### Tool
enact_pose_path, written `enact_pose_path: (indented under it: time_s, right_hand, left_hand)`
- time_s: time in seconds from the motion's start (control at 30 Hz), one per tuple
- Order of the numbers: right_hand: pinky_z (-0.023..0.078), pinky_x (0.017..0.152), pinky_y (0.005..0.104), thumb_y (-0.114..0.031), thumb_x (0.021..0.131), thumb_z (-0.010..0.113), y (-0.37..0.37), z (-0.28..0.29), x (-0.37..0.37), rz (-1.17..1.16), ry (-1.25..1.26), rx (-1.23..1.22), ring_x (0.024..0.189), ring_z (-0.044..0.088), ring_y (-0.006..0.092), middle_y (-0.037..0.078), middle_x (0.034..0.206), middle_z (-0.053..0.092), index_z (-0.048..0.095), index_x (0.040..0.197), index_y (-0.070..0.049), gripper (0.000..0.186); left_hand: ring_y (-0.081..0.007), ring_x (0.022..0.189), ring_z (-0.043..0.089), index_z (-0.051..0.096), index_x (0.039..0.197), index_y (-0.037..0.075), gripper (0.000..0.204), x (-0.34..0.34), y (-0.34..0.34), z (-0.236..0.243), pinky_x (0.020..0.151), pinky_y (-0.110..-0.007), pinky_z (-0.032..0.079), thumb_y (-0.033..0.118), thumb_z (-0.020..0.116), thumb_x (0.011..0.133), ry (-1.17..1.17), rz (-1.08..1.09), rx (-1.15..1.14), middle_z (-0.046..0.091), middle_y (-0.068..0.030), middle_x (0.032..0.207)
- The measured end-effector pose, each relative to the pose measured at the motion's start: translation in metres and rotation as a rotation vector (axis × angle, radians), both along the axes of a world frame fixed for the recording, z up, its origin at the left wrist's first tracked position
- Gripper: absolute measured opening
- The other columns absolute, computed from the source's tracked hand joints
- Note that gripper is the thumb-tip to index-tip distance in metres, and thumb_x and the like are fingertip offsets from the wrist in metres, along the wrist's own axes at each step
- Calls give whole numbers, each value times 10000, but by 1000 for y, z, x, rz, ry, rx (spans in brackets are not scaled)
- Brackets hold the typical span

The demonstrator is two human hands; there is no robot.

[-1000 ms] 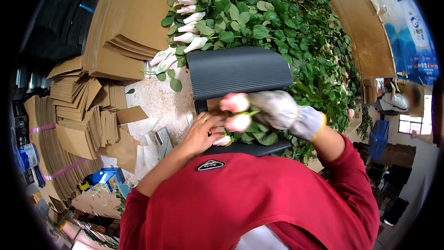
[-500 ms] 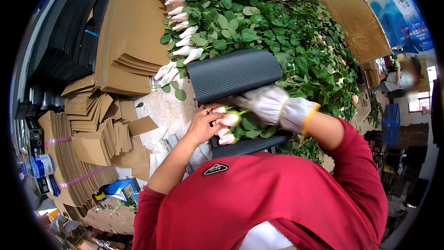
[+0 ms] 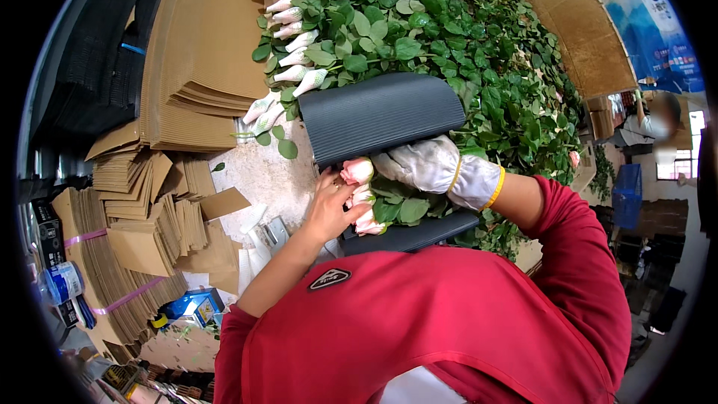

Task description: The person arranges pink roses and green leaves into a black plastic tray, placing them in rows. They then use a stapler to secure the arrangement and place the finished tray into a larger container.

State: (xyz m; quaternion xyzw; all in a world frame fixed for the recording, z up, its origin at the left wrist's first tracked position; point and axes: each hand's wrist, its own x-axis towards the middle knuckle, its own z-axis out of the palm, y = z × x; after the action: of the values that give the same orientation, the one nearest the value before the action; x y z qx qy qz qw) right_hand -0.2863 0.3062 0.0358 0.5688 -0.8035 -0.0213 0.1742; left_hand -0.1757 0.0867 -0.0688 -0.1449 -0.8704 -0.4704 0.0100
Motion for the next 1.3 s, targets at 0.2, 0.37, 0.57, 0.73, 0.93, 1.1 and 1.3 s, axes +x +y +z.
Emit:
enact_pose_path:
  time_s: [0.2, 0.37, 0.57, 0.73, 0.93, 1.1, 1.3]
  right_hand:
    - [475, 415, 304, -242, 834, 556, -6, -18, 2, 3, 3, 32, 585, 589, 127, -45, 817, 612, 651, 1119, -219, 301]
    - [500, 447, 338, -255, 859, 543, -6, -23, 7, -73, 6, 116, 662, 615, 155, -38, 897, 626, 634, 1143, -249, 298]
    - [551, 546, 369, -231, 886, 533, -14, -15, 12, -121, -163, 218, 764, 671, 220, 24, 956, 647, 603, 1167, -196, 292]
    - [548, 571, 400, -167, 826, 626, -22, 85, 33, -372, -471, 478, 732, 690, 268, 95, 897, 641, 582, 1162, -111, 344]
    - [515, 535, 401, -193, 777, 667, -5, 92, 38, -168, -580, 318, 641, 652, 273, 75, 721, 600, 615, 984, -84, 240]
    - [548, 554, 423, -155, 772, 658, -41, 32, 27, -186, -542, 625, 692, 702, 308, 162, 837, 686, 687, 899, -34, 177]
    - [516, 494, 444, -233, 732, 681, -32, -10, 32, -128, -522, 430, 623, 681, 295, 105, 746, 667, 663, 787, -86, 157]
  left_hand:
    - [-368, 1258, 442, 657, 1211, 100, 528, 7, 3, -5, 1137, -560, 268, 341, 776, 757, 20, -14, -40, 603, -118, 1231]
    - [-345, 1261, 415, 667, 1205, 164, 544, 12, 7, 2, 1081, -623, 268, 394, 775, 724, 197, 152, -206, 558, -77, 1291]
    - [-346, 1270, 443, 690, 1169, 172, 514, -6, -1, -11, 1103, -512, 296, 387, 807, 716, 33, 56, 54, 561, -54, 1372]
    - [-299, 1223, 514, 682, 1232, 164, 482, 5, -16, 25, 1058, -448, 351, 279, 772, 773, -12, 80, 44, 611, -99, 1306]
    - [-191, 847, 591, 684, 1216, 137, 492, 58, -24, 37, 739, -318, 485, 134, 807, 739, -317, 242, 203, 669, -88, 1075]
    - [-226, 855, 539, 685, 1231, 162, 566, 21, 0, 60, 772, -344, 450, 179, 843, 687, -98, 135, 180, 522, -63, 912]
    - [-258, 862, 500, 726, 1178, 173, 570, 26, 4, 14, 800, -366, 433, 212, 863, 626, -76, 179, 34, 505, -85, 935]
